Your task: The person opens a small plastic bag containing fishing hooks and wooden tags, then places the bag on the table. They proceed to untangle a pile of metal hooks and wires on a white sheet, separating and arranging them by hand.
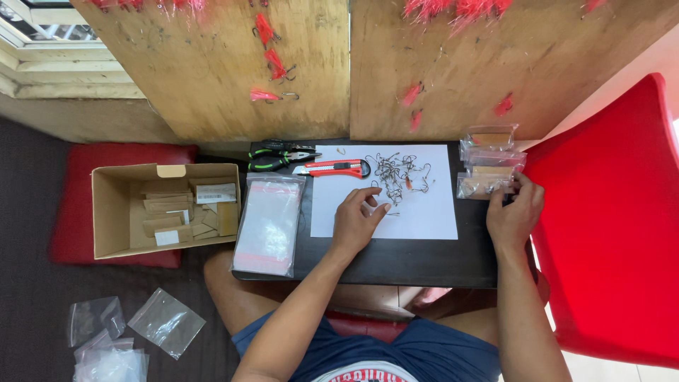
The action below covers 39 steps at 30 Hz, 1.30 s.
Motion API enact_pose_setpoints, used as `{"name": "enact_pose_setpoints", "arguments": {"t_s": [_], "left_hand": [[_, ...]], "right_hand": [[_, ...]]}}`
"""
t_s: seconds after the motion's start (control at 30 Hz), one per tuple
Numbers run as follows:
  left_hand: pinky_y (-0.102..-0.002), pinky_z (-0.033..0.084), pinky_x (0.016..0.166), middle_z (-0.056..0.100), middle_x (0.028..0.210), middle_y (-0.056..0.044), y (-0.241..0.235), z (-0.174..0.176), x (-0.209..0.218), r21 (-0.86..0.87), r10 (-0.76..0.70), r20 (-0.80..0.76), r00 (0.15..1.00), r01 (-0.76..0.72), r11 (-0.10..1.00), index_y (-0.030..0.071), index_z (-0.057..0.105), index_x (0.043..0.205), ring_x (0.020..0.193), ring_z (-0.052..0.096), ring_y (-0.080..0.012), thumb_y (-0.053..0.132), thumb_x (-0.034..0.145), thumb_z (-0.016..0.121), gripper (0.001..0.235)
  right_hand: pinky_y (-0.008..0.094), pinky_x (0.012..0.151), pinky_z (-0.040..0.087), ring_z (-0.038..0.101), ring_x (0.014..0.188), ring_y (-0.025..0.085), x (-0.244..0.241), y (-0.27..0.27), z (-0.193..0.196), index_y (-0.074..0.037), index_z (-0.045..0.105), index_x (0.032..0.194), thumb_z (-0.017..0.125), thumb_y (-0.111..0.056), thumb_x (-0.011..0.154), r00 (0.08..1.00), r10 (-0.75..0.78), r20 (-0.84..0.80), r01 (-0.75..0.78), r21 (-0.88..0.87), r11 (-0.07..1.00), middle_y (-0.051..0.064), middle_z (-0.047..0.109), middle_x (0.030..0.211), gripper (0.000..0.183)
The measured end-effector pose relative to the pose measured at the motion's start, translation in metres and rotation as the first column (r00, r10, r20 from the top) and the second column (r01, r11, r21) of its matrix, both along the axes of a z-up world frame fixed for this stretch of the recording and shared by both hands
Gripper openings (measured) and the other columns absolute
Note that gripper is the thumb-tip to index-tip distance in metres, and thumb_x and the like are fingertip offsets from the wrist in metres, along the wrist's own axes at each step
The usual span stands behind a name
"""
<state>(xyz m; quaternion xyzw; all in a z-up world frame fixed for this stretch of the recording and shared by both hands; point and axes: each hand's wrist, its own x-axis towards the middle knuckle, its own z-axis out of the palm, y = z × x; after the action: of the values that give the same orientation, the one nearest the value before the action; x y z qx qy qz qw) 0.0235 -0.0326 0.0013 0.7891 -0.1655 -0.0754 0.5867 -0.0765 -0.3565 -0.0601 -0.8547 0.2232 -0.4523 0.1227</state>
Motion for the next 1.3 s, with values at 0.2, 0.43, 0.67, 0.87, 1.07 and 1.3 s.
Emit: {"name": "enact_pose_setpoints", "arguments": {"t_s": [0.2, 0.43, 0.67, 0.87, 1.07, 1.3], "left_hand": [[-0.037, 0.059, 0.067, 0.063, 0.087, -0.009, -0.01, 0.001, 0.006, 0.164, -0.045, 0.19, 0.981, 0.013, 0.986, 0.007, 0.073, 0.104, 0.079, 0.07, -0.0272, 0.012, 0.087, 0.076, 0.018], [-0.033, 0.056, 0.061, 0.064, 0.085, -0.006, -0.004, -0.008, 0.011, 0.087, 0.014, 0.192, 0.981, -0.031, 0.996, 0.009, 0.072, 0.095, 0.07, 0.066, -0.0195, 0.01, 0.092, 0.071, 0.004], [-0.028, 0.054, 0.064, 0.073, 0.086, -0.011, 0.007, -0.023, 0.014, -0.319, 0.06, -0.016, 0.998, -0.062, 0.946, 0.007, 0.065, 0.099, 0.073, 0.066, -0.0165, 0.015, 0.1, 0.061, 0.009], [-0.023, 0.052, 0.07, 0.069, 0.086, -0.009, 0.012, -0.027, 0.022, -0.616, 0.002, -0.156, 0.988, -0.099, 0.782, 0.009, 0.052, 0.103, 0.082, 0.064, -0.0143, 0.02, 0.105, 0.053, 0.012], [-0.025, 0.051, 0.069, 0.063, 0.077, -0.007, 0.011, -0.042, 0.029, -0.725, -0.013, -0.248, 0.969, -0.176, 0.666, 0.009, 0.047, 0.105, 0.076, 0.064, -0.0165, 0.019, 0.107, 0.049, 0.01], [-0.028, 0.053, 0.068, 0.063, 0.073, -0.011, 0.009, -0.047, 0.033, -0.764, -0.019, -0.264, 0.964, -0.197, 0.615, 0.007, 0.049, 0.105, 0.071, 0.066, -0.0199, 0.016, 0.105, 0.054, 0.01]], "right_hand": [[0.051, 0.091, 0.048, 0.059, 0.101, 0.044, -0.001, 0.009, 0.01, -0.004, 0.069, 0.127, 0.082, -0.007, 0.079, 1.0, -0.009, 0.007, 0.009, -0.075, 0.997, 0.017, 0.055, 0.109, 0.05], [0.05, 0.092, 0.047, 0.058, 0.105, 0.042, 0.001, 0.019, 0.026, -0.001, 0.069, 0.124, 0.079, -0.006, 0.075, 1.0, 0.018, 0.006, -0.017, -0.156, 0.988, 0.019, 0.055, 0.117, 0.051], [0.053, 0.091, 0.045, 0.056, 0.106, 0.045, 0.001, 0.034, 0.04, 0.001, 0.068, 0.122, 0.077, -0.002, 0.074, 0.996, 0.089, 0.026, -0.081, -0.22, 0.972, 0.021, 0.055, 0.121, 0.049], [0.053, 0.09, 0.045, 0.056, 0.106, 0.045, 0.001, 0.039, 0.045, 0.0, 0.066, 0.123, 0.074, -0.001, 0.073, 0.99, 0.141, 0.029, -0.13, -0.237, 0.963, 0.022, 0.055, 0.124, 0.051], [0.055, 0.094, 0.041, 0.054, 0.109, 0.044, 0.012, 0.089, 0.052, -0.004, 0.067, 0.115, 0.073, -0.014, 0.08, 0.954, 0.298, 0.024, -0.287, -0.207, 0.935, 0.022, 0.055, 0.127, 0.037], [0.052, 0.105, 0.035, 0.047, 0.135, 0.039, 0.039, 0.192, 0.069, -0.021, 0.069, 0.118, 0.077, -0.047, 0.085, 0.786, 0.591, -0.183, -0.618, -0.178, 0.766, 0.015, 0.052, 0.144, 0.043]]}}
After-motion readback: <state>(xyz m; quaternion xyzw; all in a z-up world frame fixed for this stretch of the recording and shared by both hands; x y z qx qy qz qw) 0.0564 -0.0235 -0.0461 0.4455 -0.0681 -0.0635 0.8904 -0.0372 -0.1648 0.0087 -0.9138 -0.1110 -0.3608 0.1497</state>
